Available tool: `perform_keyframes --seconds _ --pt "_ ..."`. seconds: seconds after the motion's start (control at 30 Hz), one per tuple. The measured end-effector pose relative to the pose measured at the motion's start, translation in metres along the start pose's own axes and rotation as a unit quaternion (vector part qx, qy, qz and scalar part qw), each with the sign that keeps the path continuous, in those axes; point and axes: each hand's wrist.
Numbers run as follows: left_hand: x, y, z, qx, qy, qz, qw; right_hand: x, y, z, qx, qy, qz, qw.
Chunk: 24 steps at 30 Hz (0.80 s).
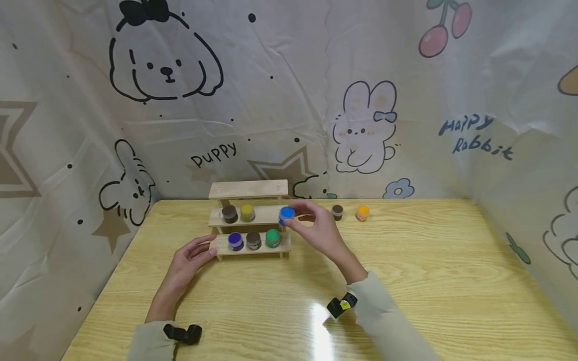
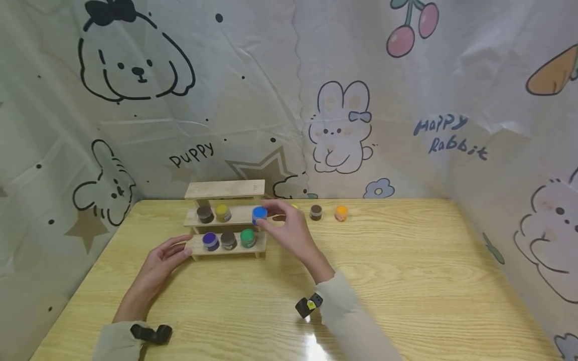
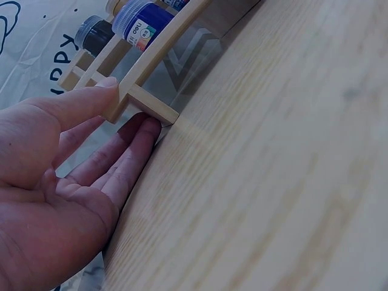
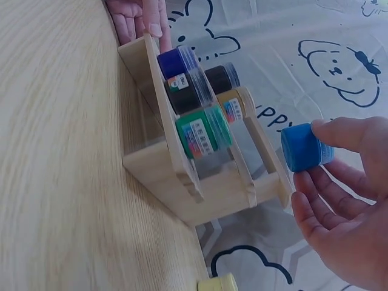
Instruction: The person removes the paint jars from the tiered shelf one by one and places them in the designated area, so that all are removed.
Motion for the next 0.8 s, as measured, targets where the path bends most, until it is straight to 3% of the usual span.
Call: perform_keyframes --seconds 0.27,0.4,0.8 --pt "0.001 -0.003 -0.002 0.003 0.000 0.002 1.0000 -0.016 0.013 0.012 0.003 -0.012 -0.012 0.9999" --pt "0.002 -0.003 -0.002 -0.001 -0.002 0.001 1.0000 -0.021 0.009 -0.010 0.009 -0.017 -0.019 0.9996" --pt "0.001 0.000 -0.002 -0.005 -0.011 -0.001 0.9999 -0.035 0.009 -0.042 0.066 -0.016 -0.045 0.9967"
Point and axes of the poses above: each hand's wrist, its own y-axis away from the middle knuckle, its own x-axis out of the palm, z = x × y, and after that the axes turned 15 degrees about x, right-handed
